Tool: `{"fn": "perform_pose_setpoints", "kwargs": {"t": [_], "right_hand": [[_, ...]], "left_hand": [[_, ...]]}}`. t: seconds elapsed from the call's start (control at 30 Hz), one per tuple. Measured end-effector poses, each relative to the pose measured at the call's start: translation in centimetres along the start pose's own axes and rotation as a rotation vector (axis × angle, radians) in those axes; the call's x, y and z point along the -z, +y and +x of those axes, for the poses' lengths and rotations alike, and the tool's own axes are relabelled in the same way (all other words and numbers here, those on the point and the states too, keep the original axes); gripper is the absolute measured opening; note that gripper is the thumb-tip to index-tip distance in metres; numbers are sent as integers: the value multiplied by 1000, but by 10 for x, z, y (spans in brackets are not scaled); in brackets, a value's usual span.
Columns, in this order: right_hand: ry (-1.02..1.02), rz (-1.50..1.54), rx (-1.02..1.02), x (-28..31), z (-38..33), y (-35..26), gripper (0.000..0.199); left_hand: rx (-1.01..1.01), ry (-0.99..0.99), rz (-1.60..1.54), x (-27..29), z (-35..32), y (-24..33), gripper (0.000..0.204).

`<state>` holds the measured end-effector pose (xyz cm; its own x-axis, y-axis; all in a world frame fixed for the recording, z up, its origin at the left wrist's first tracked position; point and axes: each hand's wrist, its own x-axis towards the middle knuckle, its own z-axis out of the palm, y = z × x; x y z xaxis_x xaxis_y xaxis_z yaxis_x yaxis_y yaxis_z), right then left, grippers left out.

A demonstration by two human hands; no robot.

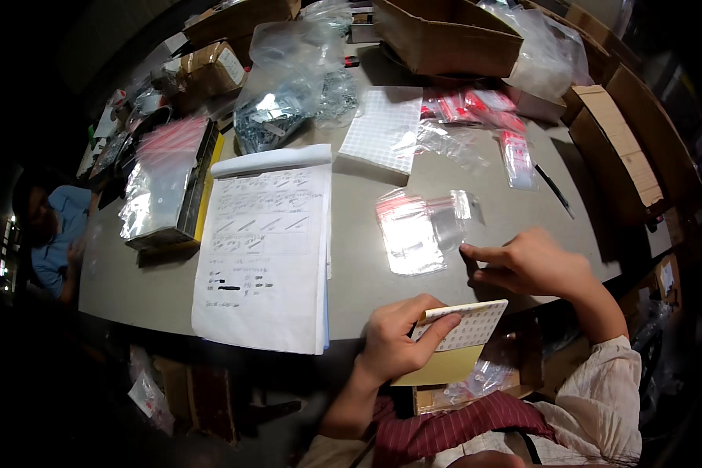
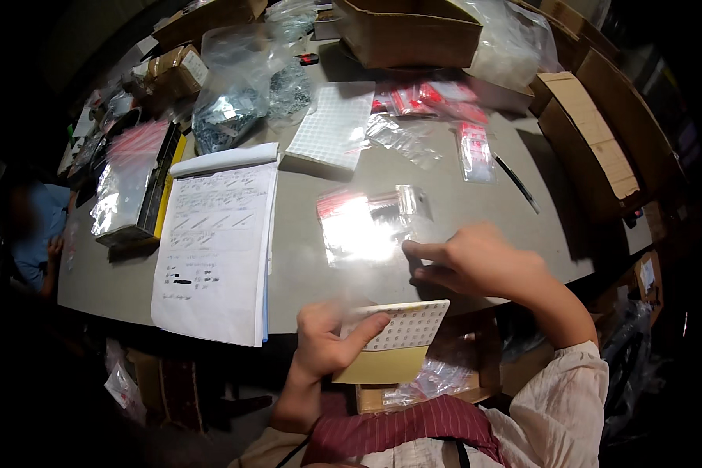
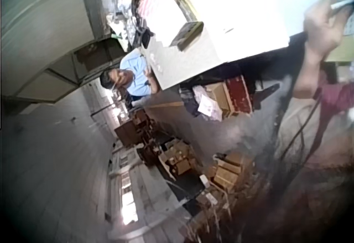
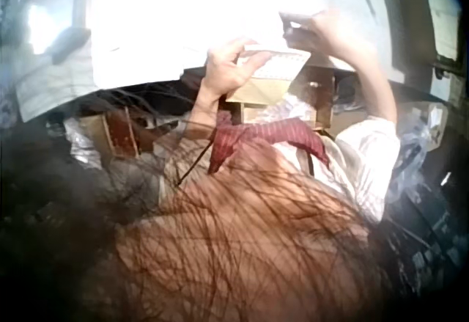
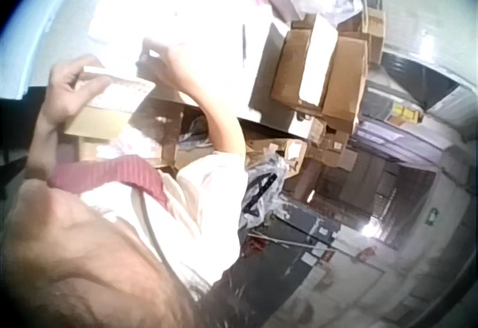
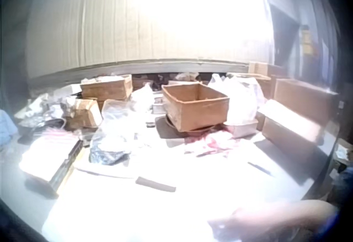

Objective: The person repeatedly picks small items from a sheet and places them into clear plastic bags on a table. The person handles a yellow sheet with small round items and multiple small plastic bags, placing items into the bags one by one.

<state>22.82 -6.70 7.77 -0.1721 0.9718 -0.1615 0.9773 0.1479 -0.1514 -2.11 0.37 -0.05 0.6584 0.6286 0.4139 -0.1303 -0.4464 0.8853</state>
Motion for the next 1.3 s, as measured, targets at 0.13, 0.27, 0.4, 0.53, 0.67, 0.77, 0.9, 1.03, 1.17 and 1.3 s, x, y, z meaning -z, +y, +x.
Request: {"fn": "perform_pose_setpoints", "kwargs": {"t": [0.13, 0.27, 0.4, 0.53, 0.67, 0.77, 0.9, 1.03, 1.17, 1.3], "right_hand": [[-126, 74, -70, 17, -15, 2, 33], [129, 480, 65, 12, 9, 27, 24], [166, 667, -8, 15, 47, 36, 24], [182, 431, 45, -3, 77, 49, 26], [304, 115, -61, -17, 79, 38, 28], [316, -44, -250, -12, 72, 39, 41], [200, 47, -82, -1, 65, 80, 64], [277, 286, 30, -11, 37, 88, 41], [230, 373, -88, -15, 4, 81, 23], [298, 385, -165, -30, -38, 74, 27]], "left_hand": [[71, -2, -44, -3, 2, 3, 13], [125, 61, -94, -4, -2, 1, 12], [148, 81, -123, -3, -1, -2, 11], [106, 107, -120, -3, 1, 2, 11], [137, 119, -114, -3, -2, 2, 11], [147, 131, -112, -5, -5, 1, 12], [141, 131, -147, -6, -5, 1, 12], [154, 107, -137, -5, -7, 0, 12], [175, 140, -196, -6, -10, -1, 11], [195, 159, -263, -7, -6, 1, 10]]}}
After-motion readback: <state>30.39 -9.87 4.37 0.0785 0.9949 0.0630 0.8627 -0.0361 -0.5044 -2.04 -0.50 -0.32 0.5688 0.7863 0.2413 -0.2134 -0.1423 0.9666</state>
